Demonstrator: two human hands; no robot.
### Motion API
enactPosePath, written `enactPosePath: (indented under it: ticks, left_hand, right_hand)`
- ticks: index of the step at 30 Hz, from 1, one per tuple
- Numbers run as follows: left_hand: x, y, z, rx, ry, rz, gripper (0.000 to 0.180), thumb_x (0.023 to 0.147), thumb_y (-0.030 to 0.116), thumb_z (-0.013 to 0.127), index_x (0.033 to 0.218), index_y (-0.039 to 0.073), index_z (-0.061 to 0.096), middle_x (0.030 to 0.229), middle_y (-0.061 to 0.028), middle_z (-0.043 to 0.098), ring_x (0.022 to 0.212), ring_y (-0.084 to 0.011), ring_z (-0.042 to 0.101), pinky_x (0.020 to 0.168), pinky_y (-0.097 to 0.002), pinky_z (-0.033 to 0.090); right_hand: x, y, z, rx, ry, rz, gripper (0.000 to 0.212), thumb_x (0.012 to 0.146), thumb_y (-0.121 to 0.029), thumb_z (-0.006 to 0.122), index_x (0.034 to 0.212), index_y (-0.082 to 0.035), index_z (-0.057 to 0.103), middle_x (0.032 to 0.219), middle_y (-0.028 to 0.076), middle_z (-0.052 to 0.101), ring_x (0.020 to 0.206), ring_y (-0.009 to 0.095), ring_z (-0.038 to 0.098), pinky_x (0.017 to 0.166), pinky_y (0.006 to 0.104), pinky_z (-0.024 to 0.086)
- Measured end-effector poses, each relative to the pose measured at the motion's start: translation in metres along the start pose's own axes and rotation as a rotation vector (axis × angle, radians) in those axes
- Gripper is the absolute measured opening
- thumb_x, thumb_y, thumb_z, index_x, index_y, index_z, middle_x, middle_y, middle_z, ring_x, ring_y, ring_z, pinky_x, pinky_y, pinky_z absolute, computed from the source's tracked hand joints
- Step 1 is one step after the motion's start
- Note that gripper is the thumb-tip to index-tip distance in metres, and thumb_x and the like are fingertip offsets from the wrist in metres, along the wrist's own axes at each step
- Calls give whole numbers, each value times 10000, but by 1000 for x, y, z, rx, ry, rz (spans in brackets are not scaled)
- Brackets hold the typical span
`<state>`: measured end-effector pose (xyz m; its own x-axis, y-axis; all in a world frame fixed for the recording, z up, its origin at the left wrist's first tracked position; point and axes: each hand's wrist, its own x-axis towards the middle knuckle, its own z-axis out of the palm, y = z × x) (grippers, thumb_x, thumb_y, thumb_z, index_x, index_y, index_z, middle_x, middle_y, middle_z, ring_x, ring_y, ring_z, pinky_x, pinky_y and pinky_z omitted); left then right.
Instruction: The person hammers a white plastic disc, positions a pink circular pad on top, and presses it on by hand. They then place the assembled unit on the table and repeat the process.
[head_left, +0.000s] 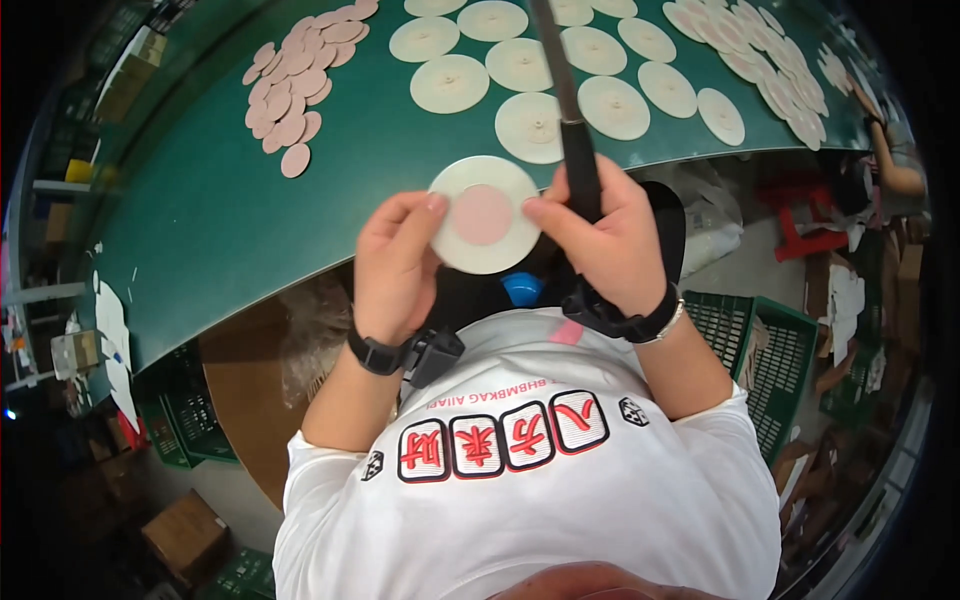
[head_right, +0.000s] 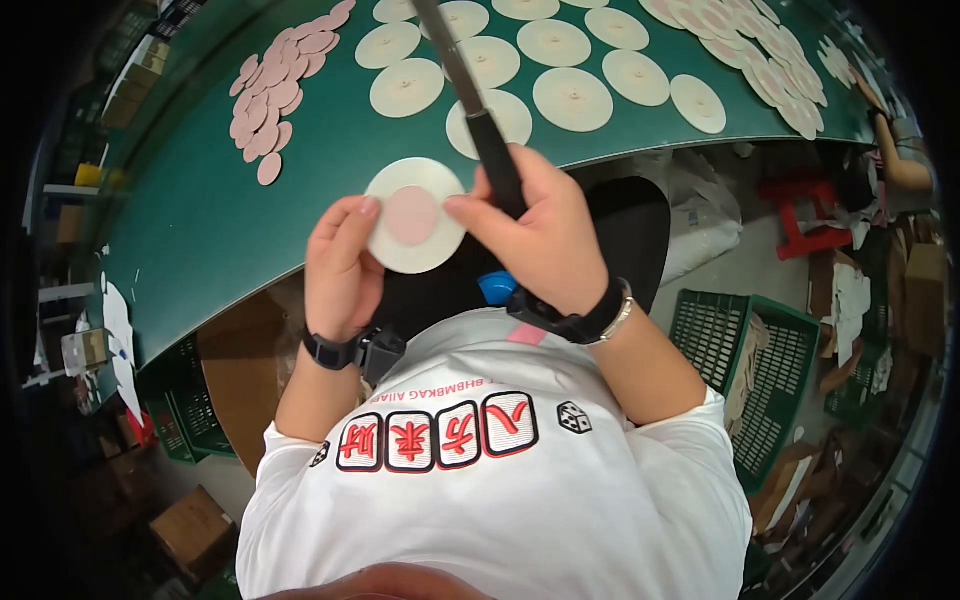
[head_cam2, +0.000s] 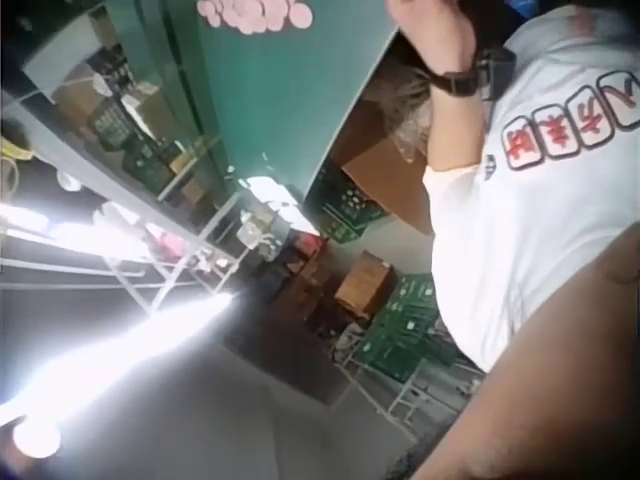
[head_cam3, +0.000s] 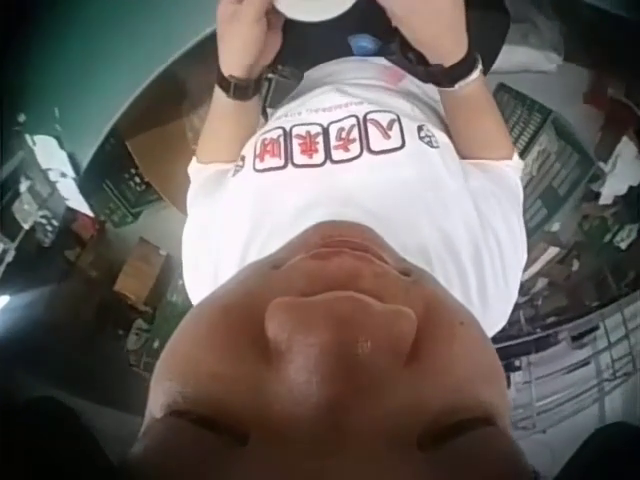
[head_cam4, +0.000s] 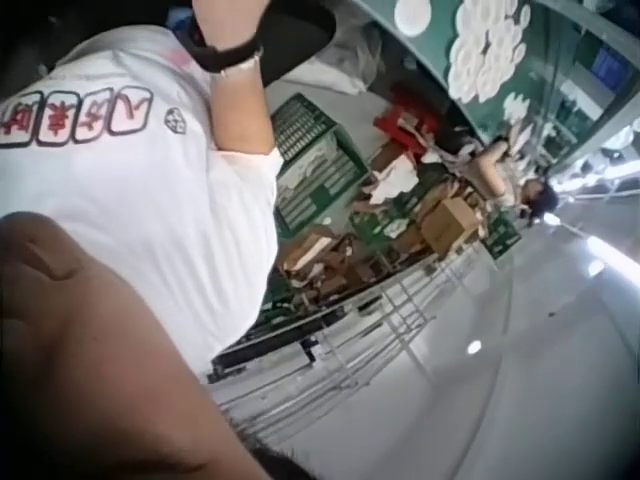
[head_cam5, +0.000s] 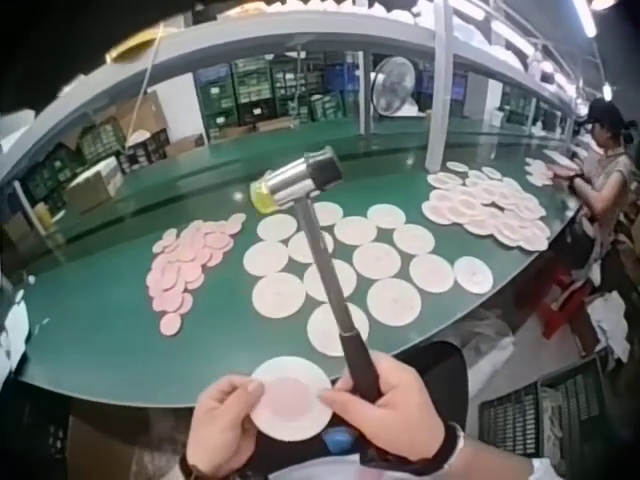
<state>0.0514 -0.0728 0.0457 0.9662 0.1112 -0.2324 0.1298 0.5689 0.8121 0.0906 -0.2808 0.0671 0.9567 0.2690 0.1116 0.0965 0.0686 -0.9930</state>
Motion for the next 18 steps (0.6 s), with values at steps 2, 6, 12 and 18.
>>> enactPosePath:
  ticks: [2,6,12,18]
  left_hand:
    - [3,-4,4,11,-34,-45,198,1021,149,655,1157,4,660,987,-55,718,855,-152,693,776,-293,569]
    - [8,-15,15,13,-159,-162,265,1040,184,628,1233,3,626,1066,-69,710,940,-161,692,844,-318,572]
    - [-5,-11,4,104,-256,-198,331,1042,184,614,1324,13,581,1203,-82,670,1075,-160,652,938,-333,537]
    - [-15,5,-7,444,-288,-83,337,1012,91,623,1335,5,574,1195,-70,662,1037,-158,647,927,-295,519]
  right_hand:
    - [-2,-1,-13,-6,47,59,192,896,-14,763,942,-39,579,804,-25,618,522,14,456,458,191,332]
    - [-6,-3,-33,79,100,179,188,902,13,740,971,-45,574,778,-24,607,504,25,479,421,187,315]
    - [9,-6,-92,88,374,168,184,920,-36,733,967,-54,556,670,-37,529,480,42,444,408,215,294]
    - [81,-2,-195,-74,846,-199,193,937,-78,722,916,-76,531,642,-28,515,462,66,397,428,245,299]
